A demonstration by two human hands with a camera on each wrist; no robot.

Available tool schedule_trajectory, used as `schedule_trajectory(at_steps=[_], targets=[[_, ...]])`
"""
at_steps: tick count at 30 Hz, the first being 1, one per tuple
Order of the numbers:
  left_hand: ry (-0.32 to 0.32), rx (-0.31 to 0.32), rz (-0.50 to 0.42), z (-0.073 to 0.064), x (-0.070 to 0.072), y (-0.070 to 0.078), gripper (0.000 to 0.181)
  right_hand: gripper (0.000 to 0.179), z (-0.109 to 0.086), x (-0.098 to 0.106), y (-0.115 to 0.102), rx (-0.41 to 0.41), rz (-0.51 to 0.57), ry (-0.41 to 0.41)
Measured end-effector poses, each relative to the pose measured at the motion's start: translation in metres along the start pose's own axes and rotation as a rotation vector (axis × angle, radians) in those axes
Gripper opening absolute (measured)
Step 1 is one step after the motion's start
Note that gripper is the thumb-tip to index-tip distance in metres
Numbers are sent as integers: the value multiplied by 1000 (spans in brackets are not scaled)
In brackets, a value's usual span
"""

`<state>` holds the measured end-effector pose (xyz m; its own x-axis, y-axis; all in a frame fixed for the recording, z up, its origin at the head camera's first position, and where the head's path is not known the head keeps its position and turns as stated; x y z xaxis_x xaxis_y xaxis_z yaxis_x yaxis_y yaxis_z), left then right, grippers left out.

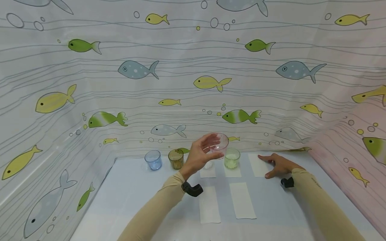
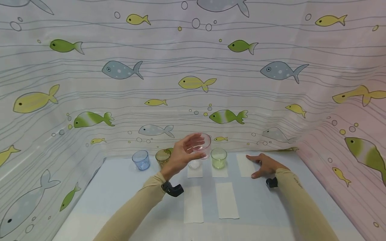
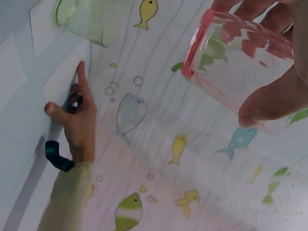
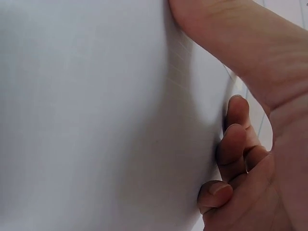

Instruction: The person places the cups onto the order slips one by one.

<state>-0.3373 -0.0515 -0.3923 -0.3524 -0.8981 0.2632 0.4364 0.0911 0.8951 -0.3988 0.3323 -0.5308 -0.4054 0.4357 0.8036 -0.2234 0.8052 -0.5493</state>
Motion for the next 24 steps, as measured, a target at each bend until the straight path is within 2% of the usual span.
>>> schedule_trajectory(at_steps=[7, 13, 18, 24], targets=[[-46, 21, -67, 18, -39, -1, 72, 110, 1, 0, 2, 4, -10, 19], [-81, 30, -101, 29, -71, -6, 71, 110, 1, 1, 5, -39, -10, 25], [-102, 43, -141, 39, -96, -11, 71, 110, 1, 2, 4, -28, -7, 25], [-104, 80, -118, 47, -120, -23, 74, 112, 2, 3, 4, -42, -1, 14]])
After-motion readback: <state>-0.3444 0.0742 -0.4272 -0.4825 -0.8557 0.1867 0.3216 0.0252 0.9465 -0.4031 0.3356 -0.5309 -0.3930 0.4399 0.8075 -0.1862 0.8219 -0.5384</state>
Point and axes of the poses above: each hand's wrist, its own z-axis towards the middle knuckle, its own x-axis out of the back of the hand, y = z × x, the point moved 4 cm from there along z, towards the middle knuckle, and after that the axes turned 3 degrees about -y, right-handed, at the moved point
